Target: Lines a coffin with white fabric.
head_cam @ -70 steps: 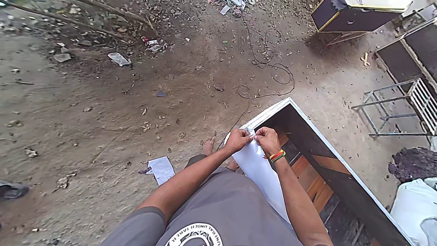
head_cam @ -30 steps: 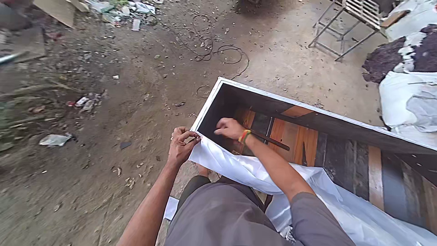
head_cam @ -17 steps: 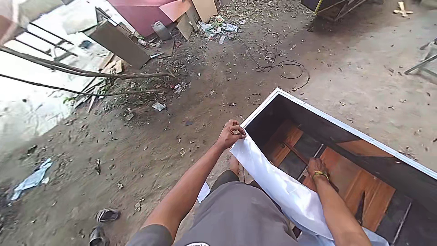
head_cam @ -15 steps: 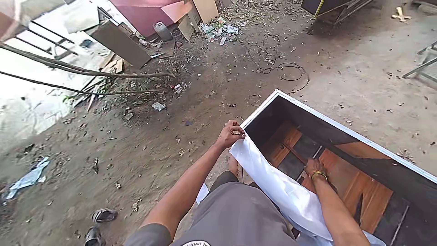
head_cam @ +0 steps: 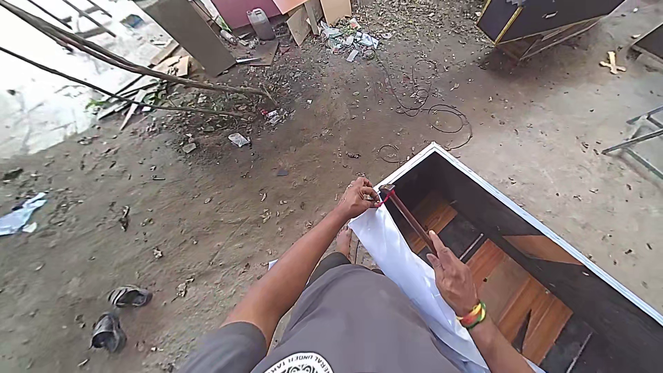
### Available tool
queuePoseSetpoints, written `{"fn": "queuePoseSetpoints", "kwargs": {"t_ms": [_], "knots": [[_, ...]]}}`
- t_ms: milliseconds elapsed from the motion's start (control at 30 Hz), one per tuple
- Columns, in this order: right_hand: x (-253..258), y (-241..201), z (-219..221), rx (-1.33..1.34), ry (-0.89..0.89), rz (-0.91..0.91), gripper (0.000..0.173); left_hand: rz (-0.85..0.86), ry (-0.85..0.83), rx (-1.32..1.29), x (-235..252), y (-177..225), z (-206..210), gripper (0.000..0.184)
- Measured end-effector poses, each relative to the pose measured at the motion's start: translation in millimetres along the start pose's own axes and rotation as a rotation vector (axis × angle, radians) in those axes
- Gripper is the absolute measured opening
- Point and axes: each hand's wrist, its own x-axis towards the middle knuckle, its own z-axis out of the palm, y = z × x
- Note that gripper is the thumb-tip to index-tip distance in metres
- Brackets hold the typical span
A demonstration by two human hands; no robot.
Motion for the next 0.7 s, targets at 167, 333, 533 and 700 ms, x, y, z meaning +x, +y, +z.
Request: {"fn": "queuePoseSetpoints", "kwargs": {"t_ms": [167, 333, 533, 700], "knots": [[-10, -13, -3, -0.103, -0.027, 0.019, 0.044, -0.010, -0.011, -0.017, 2, -1, 1, 0.019], [-18, -16, 0, -0.139, 0.055, -0.049, 0.042, 0.006, -0.025, -0.006, 3, -3, -1, 0.021], [-19, -21, 0, -0.179, 0.042, -0.031, 0.043, 0.002, -0.015, -0.019, 2, -3, 1, 0.021], [-27, -25, 4, -0.162, 0.092, -0.027, 0.043, 0.009, -0.013, -0.021, 2, -4, 0, 0.020]]}}
